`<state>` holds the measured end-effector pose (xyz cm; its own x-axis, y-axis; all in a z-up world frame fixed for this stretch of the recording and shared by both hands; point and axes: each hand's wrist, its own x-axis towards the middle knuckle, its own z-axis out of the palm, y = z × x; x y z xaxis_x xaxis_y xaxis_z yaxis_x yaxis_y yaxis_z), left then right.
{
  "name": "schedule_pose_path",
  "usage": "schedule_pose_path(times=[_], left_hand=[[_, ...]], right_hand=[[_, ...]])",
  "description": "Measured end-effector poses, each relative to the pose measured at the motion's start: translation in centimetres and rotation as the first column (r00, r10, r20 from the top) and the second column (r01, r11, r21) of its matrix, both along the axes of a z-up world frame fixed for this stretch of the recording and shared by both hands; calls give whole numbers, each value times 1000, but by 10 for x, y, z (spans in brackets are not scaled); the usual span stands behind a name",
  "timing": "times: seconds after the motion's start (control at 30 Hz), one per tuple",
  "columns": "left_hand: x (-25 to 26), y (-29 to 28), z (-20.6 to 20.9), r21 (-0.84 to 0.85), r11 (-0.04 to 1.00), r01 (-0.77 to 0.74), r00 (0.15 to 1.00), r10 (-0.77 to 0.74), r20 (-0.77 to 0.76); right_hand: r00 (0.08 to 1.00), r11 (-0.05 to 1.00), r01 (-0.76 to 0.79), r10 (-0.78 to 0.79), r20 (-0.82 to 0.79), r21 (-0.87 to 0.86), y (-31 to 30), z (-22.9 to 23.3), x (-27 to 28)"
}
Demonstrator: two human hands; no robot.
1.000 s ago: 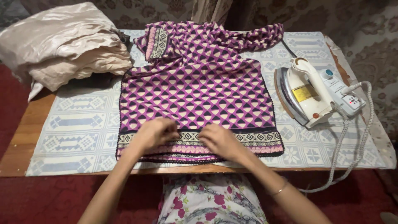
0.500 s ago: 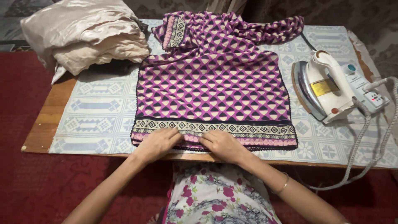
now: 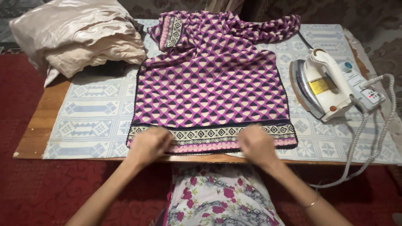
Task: Ironing a purple patterned shirt on a table.
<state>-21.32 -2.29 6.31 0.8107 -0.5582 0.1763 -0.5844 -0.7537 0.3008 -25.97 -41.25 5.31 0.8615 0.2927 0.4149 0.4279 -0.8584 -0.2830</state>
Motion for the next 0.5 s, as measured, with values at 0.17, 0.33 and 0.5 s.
schedule_pose_path(times=[0.17,0.33,0.5], left_hand=[[25,26,8,32,856,-516,843,501,198],[38,34,-6,200,656,-727,679,730,76],[59,48,-42,-18,729,-685,728,685,22]], right_hand=[[790,751,610,-602,116,-253,-75,6,10],[617,669,650,-741,-264,-360,-100,14,15],[636,701,713,-633,-442,21,-107,19,21]])
